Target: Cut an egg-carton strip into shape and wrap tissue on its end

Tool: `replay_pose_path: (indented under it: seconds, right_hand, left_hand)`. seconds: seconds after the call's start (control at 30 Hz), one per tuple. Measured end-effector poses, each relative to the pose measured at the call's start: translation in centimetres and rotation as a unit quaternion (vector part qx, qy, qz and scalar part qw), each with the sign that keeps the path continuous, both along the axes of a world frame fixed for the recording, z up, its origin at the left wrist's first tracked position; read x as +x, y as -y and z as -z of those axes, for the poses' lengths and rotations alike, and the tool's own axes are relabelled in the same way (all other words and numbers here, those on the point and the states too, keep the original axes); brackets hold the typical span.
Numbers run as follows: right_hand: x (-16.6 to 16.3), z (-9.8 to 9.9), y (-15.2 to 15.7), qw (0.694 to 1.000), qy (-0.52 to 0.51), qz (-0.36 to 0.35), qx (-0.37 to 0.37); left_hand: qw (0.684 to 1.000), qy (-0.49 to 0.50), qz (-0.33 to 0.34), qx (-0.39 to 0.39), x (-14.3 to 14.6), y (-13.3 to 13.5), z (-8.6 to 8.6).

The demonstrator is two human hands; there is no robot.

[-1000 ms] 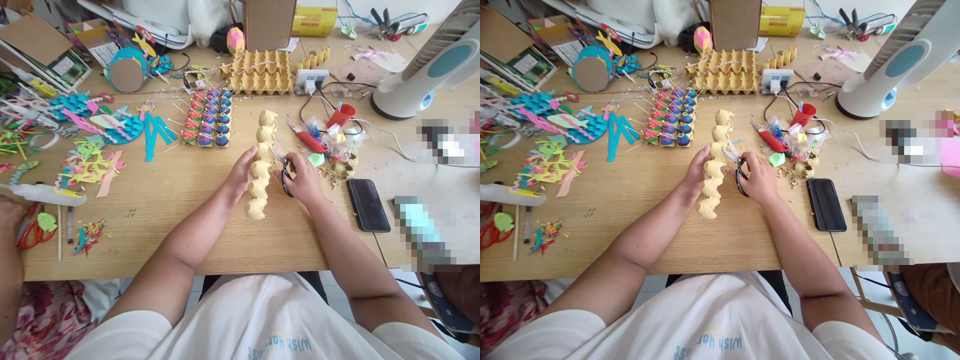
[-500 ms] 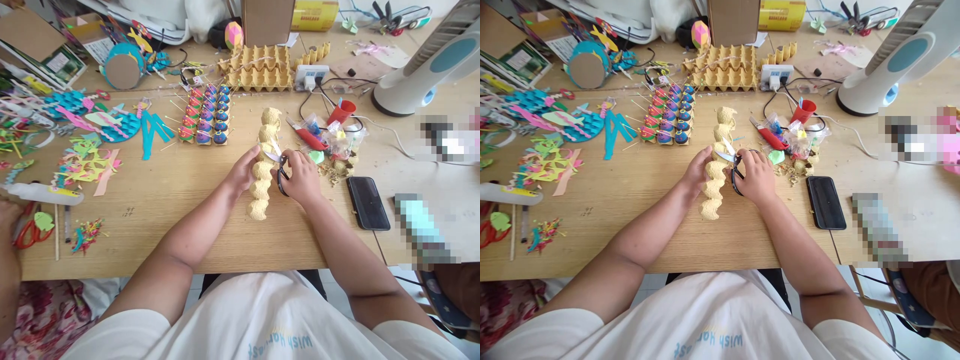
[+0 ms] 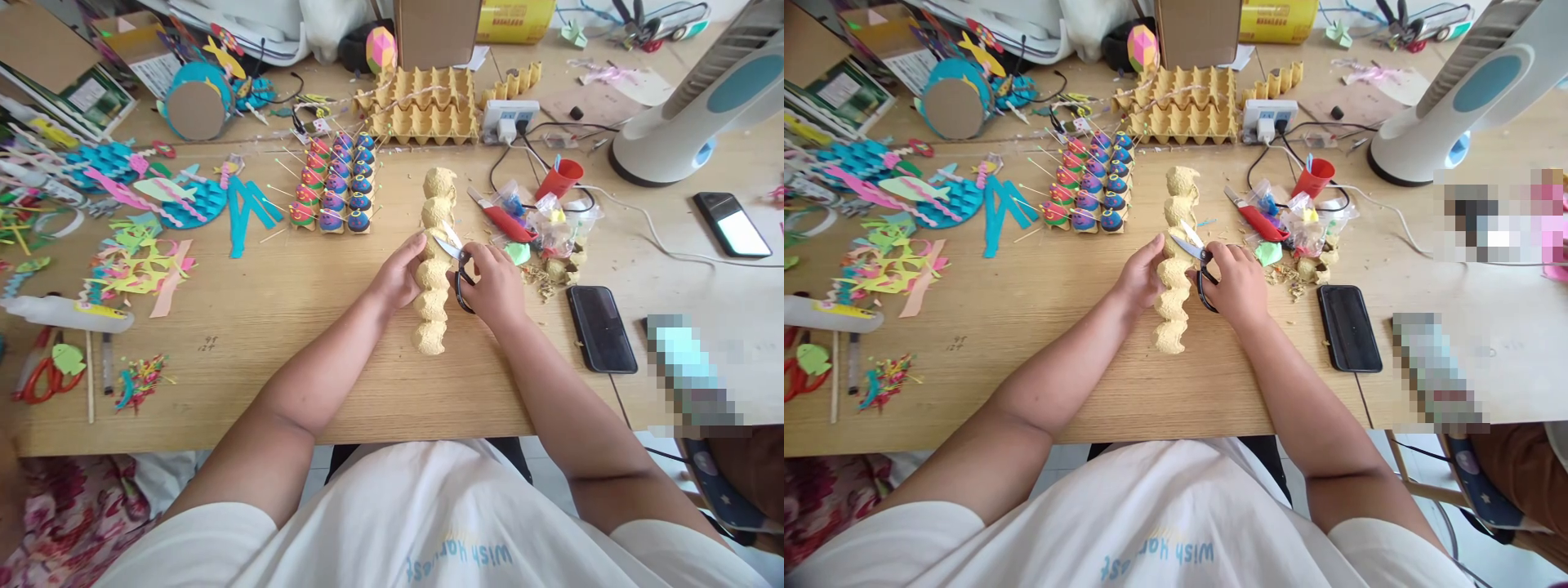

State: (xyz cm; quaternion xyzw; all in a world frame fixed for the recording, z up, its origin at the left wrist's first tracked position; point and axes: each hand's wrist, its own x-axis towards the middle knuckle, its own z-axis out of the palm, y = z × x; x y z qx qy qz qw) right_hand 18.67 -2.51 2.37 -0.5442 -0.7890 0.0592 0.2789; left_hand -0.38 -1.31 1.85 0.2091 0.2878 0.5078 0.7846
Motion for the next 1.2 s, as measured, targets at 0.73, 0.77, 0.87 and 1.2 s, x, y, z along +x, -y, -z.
replay_pose_path:
  seconds: [0.73,0.77,0.87,1.2]
  right_hand:
    - [0.7,0.3,-0.4,0.993,-0.083,0.064,-0.061]
    - [0.7,0.3,-0.4,0.994,-0.078,0.053,-0.05]
    - [0.7,0.5,-0.5,0.998,-0.063,0.016,-0.007]
    - [0.7,1.3,-1.0,0.997,-0.047,-0.049,0.032]
  left_hand:
    - [0.999,-0.025,0.02,-0.001,-0.5,0.0,0.4]
    - [0.999,-0.024,0.02,-0.019,-0.6,0.0,0.3]
    - [0.999,-0.017,0.008,-0.049,-1.0,-0.2,-0.1]
    - [0.997,-0.03,-0.006,-0.069,-0.8,-0.4,-1.8]
